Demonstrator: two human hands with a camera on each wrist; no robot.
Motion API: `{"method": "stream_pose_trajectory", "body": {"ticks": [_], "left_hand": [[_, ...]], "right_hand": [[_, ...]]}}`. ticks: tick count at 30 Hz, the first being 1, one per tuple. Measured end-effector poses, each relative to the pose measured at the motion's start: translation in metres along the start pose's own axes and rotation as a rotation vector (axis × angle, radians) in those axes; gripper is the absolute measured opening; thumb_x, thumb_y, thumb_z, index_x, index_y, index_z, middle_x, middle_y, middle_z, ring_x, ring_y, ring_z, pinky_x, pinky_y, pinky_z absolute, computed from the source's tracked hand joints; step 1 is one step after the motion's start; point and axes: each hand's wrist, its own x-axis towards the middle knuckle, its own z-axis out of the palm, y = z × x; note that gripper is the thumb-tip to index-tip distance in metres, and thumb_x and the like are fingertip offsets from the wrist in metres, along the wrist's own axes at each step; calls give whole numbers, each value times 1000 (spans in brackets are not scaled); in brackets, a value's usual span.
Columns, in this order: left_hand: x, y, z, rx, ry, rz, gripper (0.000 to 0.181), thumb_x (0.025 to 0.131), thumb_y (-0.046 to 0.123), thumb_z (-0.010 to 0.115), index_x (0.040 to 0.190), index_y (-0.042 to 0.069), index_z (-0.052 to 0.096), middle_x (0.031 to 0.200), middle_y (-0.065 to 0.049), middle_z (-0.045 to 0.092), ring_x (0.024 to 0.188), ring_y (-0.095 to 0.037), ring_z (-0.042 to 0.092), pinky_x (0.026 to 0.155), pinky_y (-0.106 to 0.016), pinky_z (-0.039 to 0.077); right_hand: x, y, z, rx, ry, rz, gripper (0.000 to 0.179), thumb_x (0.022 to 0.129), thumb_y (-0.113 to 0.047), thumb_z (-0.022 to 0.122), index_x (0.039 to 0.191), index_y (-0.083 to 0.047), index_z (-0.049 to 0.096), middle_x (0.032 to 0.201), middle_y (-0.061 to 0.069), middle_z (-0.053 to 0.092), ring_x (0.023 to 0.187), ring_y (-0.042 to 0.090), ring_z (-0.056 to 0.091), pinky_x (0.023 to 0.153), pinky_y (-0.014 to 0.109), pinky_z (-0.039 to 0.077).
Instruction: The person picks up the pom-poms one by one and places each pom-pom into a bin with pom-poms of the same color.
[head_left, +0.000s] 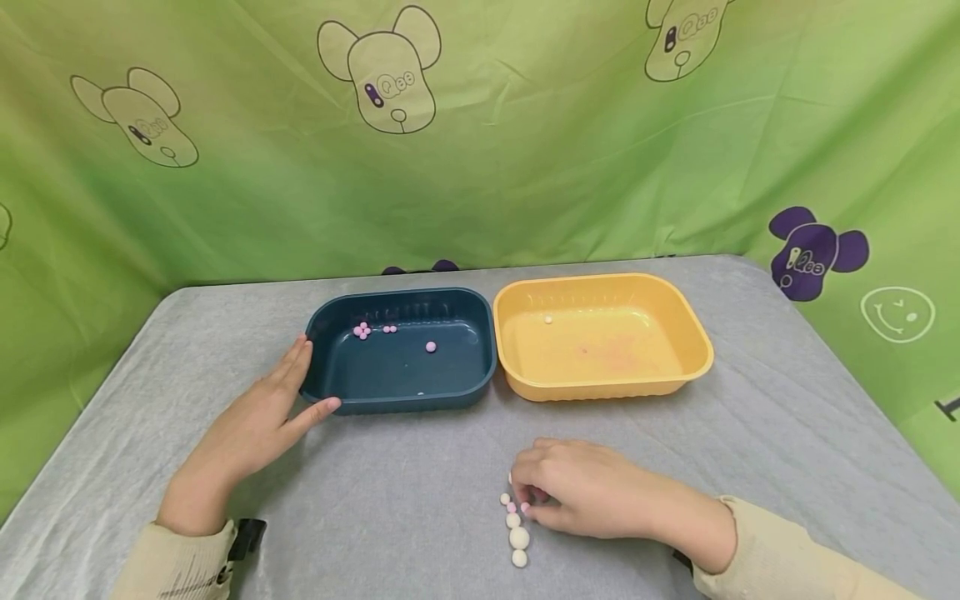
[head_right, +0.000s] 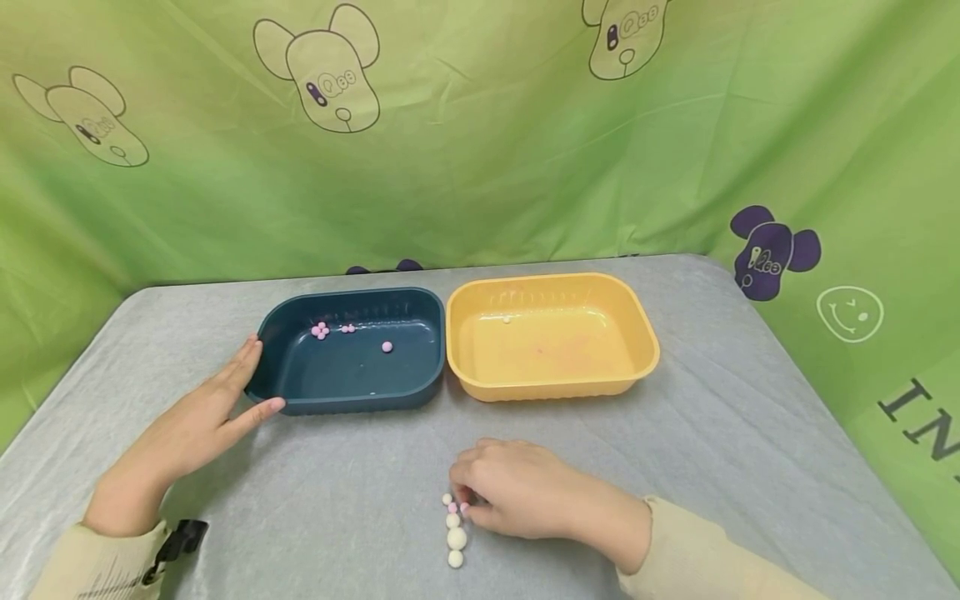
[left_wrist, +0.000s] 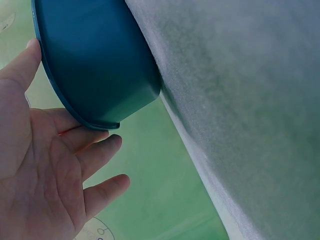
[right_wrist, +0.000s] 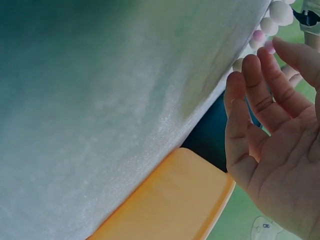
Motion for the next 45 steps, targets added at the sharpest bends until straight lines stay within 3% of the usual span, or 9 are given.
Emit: {"method": "stream_pose_trajectory", "body": {"ticks": [20, 45], "left_hand": [[1, 0, 1, 7, 5, 10, 93, 100, 59, 46, 158, -2, 8, 167, -19, 5, 153, -40, 16, 117, -62, 24], [1, 0, 1, 4, 6, 10, 93, 99, 59, 47, 158, -2, 9, 167, -17, 5, 153, -40, 16, 118, -62, 24]], "right_hand": [[1, -3, -9, -12, 44, -10, 19, 88, -20, 72, 79, -29, 57, 72, -16, 47, 74, -3, 41, 58, 14, 35], [6, -8, -21, -31, 88, -30, 15, 89, -21, 70, 81, -28, 60, 75, -17, 50, 76, -2, 43, 62, 15, 38]]}}
